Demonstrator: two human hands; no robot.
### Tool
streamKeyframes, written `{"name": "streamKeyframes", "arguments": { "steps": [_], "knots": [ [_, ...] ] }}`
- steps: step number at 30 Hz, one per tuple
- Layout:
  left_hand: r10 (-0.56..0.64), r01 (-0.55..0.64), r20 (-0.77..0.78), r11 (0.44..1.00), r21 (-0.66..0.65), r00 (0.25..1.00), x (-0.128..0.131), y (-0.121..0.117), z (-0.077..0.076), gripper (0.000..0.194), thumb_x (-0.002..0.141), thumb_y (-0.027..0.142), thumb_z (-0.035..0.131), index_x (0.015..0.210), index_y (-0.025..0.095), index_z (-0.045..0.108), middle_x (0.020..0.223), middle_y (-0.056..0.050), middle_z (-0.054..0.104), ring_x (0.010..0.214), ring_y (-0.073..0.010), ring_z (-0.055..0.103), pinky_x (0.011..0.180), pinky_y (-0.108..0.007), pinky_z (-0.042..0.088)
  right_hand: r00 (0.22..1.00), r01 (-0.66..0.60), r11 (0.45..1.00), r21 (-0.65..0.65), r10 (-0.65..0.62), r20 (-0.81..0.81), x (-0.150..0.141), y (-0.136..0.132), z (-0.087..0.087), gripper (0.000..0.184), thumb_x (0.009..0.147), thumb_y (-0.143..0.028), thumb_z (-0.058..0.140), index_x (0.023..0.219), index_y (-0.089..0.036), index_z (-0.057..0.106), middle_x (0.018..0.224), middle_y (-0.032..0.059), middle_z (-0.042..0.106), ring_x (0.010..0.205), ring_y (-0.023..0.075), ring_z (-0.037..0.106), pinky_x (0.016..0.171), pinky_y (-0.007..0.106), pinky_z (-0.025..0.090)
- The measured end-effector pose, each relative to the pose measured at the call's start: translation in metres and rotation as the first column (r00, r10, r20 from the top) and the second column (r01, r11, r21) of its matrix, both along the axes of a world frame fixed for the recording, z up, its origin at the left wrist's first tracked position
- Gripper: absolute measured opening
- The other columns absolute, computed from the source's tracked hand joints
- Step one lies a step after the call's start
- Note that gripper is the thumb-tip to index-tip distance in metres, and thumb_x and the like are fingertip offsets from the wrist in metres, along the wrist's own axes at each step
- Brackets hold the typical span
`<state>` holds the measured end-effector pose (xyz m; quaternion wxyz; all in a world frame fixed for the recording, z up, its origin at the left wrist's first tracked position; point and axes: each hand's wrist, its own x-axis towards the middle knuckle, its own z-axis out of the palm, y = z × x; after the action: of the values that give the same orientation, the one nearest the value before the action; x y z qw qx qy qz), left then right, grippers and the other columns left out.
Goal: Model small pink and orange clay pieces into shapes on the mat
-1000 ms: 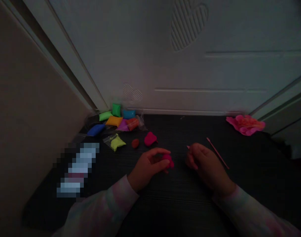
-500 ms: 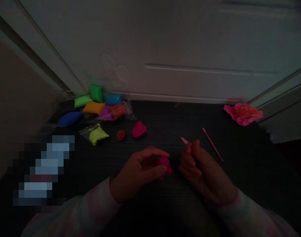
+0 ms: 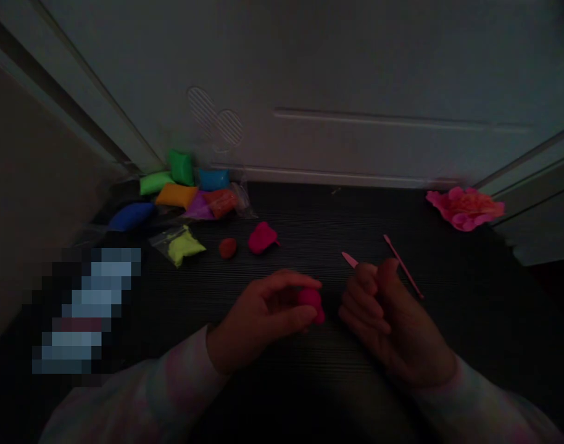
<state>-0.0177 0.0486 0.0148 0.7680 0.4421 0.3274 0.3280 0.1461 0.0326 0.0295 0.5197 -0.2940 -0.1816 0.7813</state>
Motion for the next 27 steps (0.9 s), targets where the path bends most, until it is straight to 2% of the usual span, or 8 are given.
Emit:
{"name": "streamKeyframes", "arguments": {
  "steps": [7,12,18,21,24,27],
  "knots": [
    [-0.023,0.026,0.059,0.998,-0.056,0.998,0.002,-0.0036,0.0036,0.049,0.057,0.004,0.065,0.101,0.024,0.054,0.088,0.001,0.051,0.077,-0.0084,0.054,0.064,-0.019,0.044,0.958,0.037,0.998,0.056,-0.051,0.281,0.0001,-0.0016,0.0008,0.018,0.067,-0.031,0.061,0.058,-0.018,0.055,0.042,-0.0067,0.046,0.038,0.0019,0.036,0.041,0.015,0.031],
    [-0.007,0.007,0.005,0.999,-0.049,1.0,0.0028,-0.0042,0.0032,0.046,0.059,0.006,0.064,0.101,0.023,0.054,0.091,0.0,0.052,0.079,-0.0105,0.056,0.069,-0.023,0.045,0.883,0.083,0.994,0.077,-0.109,0.456,0.003,0.0003,0.0005,0.009,0.059,-0.027,0.068,0.063,-0.021,0.063,0.044,-0.0053,0.053,0.043,0.0031,0.046,0.042,0.013,0.036],
    [0.017,-0.017,-0.031,1.0,0.017,0.999,0.0033,-0.0051,0.0021,0.045,0.061,0.01,0.064,0.103,0.023,0.053,0.098,-0.002,0.051,0.086,-0.0133,0.055,0.075,-0.025,0.045,0.871,0.083,0.997,-0.005,-0.07,0.486,0.0058,0.0004,0.0027,0.013,0.061,-0.023,0.067,0.073,-0.023,0.066,0.065,-0.0019,0.064,0.054,0.0036,0.056,0.052,0.011,0.045],
    [0.023,-0.019,-0.057,0.998,0.063,0.998,0.0029,-0.0061,0.0013,0.045,0.062,0.012,0.063,0.104,0.023,0.053,0.101,-0.003,0.051,0.089,-0.0152,0.055,0.078,-0.028,0.044,0.861,0.05,0.998,0.037,-0.061,0.505,0.0058,0.0001,0.0035,0.011,0.063,-0.023,0.066,0.074,-0.024,0.066,0.063,-0.0031,0.065,0.054,0.0032,0.057,0.053,0.01,0.046],
    [0.031,-0.021,-0.079,0.993,0.119,0.996,0.0024,-0.0065,0.0002,0.044,0.063,0.013,0.063,0.104,0.024,0.052,0.1,-0.002,0.05,0.089,-0.0148,0.054,0.078,-0.027,0.045,0.837,0.035,0.995,0.091,-0.079,0.542,0.0062,-0.0012,0.0047,0.012,0.064,-0.021,0.065,0.076,-0.026,0.064,0.067,-0.0042,0.066,0.056,0.0035,0.059,0.055,0.01,0.047],
    [0.037,-0.021,-0.091,0.985,0.17,0.995,0.0022,-0.0067,-0.0004,0.044,0.064,0.013,0.062,0.104,0.025,0.052,0.1,-0.002,0.049,0.089,-0.0138,0.054,0.076,-0.025,0.045,0.829,0.001,0.996,0.093,-0.053,0.557,0.0072,-0.003,0.0062,0.015,0.066,-0.021,0.064,0.079,-0.027,0.064,0.069,-0.0037,0.067,0.058,0.0046,0.06,0.056,0.011,0.048]
  ]
}}
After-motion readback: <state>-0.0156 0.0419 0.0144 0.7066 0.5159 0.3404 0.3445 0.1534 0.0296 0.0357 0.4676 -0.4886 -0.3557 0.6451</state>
